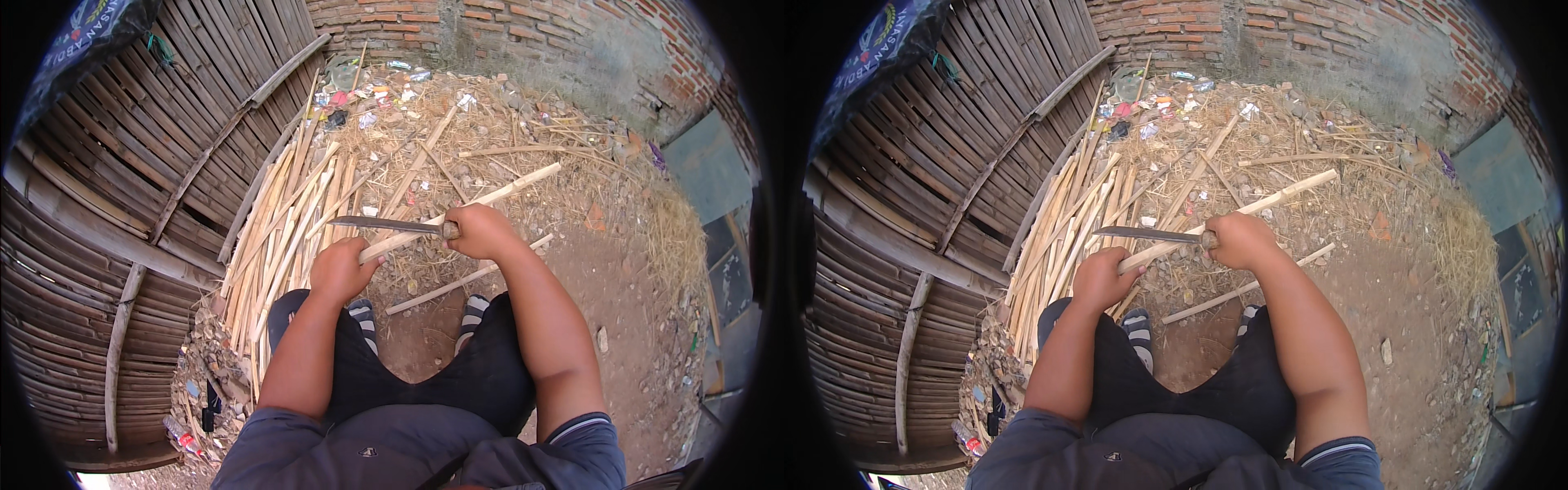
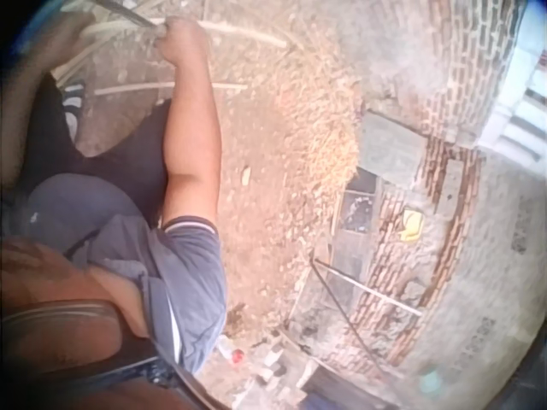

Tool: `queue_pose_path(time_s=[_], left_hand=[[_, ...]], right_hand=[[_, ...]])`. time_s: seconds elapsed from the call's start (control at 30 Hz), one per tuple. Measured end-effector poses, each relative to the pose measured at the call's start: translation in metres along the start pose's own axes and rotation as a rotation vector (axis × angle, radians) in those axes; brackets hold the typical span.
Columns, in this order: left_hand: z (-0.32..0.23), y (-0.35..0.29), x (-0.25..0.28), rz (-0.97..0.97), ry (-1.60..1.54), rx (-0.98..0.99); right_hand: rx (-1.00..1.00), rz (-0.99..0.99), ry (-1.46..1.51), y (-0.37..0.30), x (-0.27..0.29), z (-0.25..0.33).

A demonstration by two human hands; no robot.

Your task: The person is using a blade to shave thin strips of wood from a larger piece by hand.

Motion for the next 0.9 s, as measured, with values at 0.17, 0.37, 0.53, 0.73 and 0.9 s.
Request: queue_pose_path(time_s=[0.17, 0.37, 0.53, 0.73, 0.9], left_hand=[[0.001, -0.002, -0.002, 0.02, 0.033, -0.001], [-0.003, 0.001, 0.001, 0.026, -0.041, 0.093], [-0.005, 0.002, 0.004, 0.027, -0.05, 0.146], [-0.005, 0.001, 0.0, 0.01, -0.094, 0.114], [-0.003, 0.002, 0.002, -0.031, -0.053, 0.084]], right_hand=[[0.043, 0.038, -0.046, 0.003, -0.005, 0.008], [0.059, -0.068, -0.016, -0.003, 0.004, 0.009], [0.121, -0.14, -0.037, -0.008, 0.006, 0.019], [0.152, -0.22, -0.007, -0.011, 0.007, 0.028], [0.075, -0.284, 0.042, -0.013, 0.019, 0.011]])
Point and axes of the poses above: each hand's wrist, its own y-axis towards the middle knuckle, its own x-axis out of the back of the hand, z = x × y, the point moved 3 cm from there along y, towards the middle knuckle, and after that the axes turned 9 degrees about -y, right-handed, at the moved point
